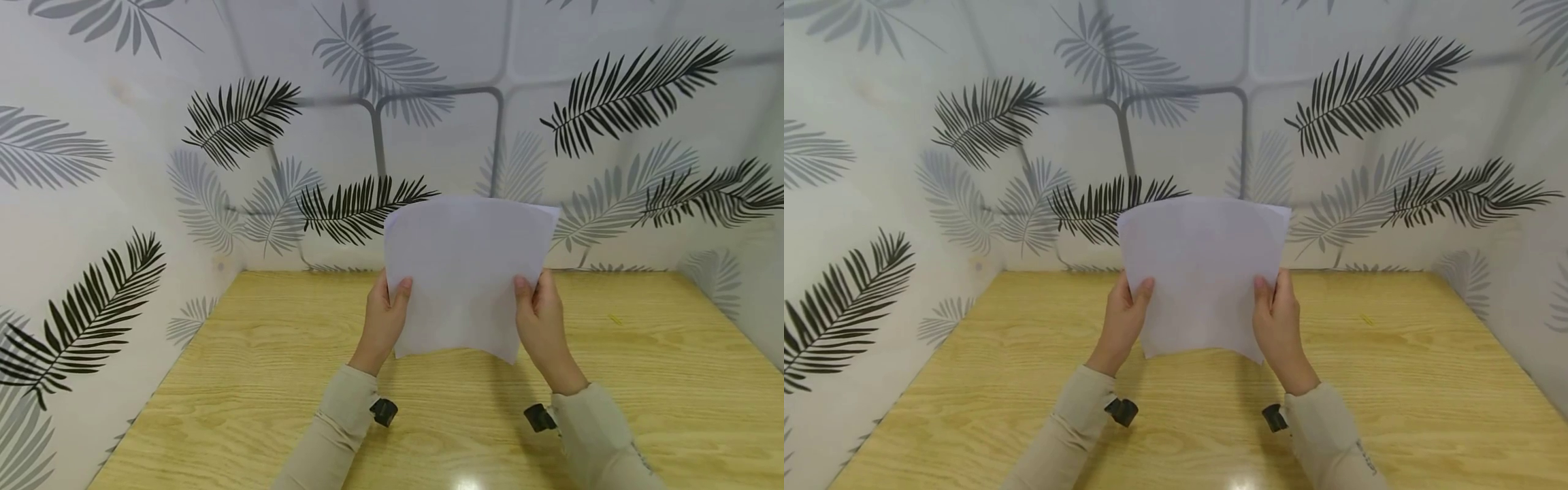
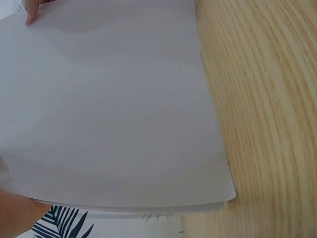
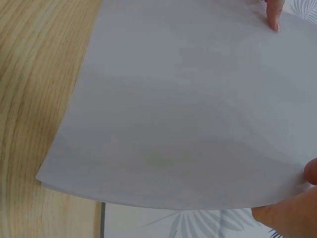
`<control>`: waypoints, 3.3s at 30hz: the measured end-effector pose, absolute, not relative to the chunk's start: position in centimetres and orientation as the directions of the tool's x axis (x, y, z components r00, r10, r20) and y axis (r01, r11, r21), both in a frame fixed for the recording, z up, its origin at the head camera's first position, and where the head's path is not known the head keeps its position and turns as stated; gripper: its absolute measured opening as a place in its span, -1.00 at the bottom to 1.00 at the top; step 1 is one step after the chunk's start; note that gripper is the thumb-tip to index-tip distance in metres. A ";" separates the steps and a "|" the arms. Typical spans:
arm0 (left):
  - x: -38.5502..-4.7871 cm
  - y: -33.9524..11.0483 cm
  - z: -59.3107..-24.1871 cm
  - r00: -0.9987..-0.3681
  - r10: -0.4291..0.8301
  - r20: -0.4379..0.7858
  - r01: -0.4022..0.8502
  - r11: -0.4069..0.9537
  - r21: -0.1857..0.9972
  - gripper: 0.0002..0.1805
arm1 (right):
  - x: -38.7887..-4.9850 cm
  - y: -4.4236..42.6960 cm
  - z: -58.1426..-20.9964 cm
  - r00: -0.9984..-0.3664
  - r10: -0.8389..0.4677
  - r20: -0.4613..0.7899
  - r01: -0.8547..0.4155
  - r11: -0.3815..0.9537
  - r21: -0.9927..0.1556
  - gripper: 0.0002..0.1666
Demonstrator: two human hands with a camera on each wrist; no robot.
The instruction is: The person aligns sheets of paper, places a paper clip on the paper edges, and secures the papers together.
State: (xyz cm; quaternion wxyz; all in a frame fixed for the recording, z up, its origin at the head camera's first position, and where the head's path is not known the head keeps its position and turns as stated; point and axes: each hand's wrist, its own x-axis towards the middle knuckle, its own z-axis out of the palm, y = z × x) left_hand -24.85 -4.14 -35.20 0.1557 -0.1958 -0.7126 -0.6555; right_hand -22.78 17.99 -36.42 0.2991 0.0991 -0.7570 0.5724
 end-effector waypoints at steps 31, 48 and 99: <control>-25.3 -4.2 -36.5 -0.915 0.121 0.385 0.386 -0.016 0.922 -0.64 | -23.8 18.4 -37.8 -0.880 0.180 0.440 -0.379 0.294 -0.878 -0.63; -26.3 -3.8 -37.2 -0.908 0.051 0.415 0.417 0.025 0.909 -0.66 | -23.7 18.3 -37.1 -0.869 0.237 0.435 -0.358 0.307 -0.882 -0.66; -25.6 -5.5 -37.0 -0.988 0.151 -0.028 -0.011 0.112 0.994 -0.57 | -23.0 19.9 -35.1 -0.997 0.057 -0.042 0.059 0.329 -0.943 -0.41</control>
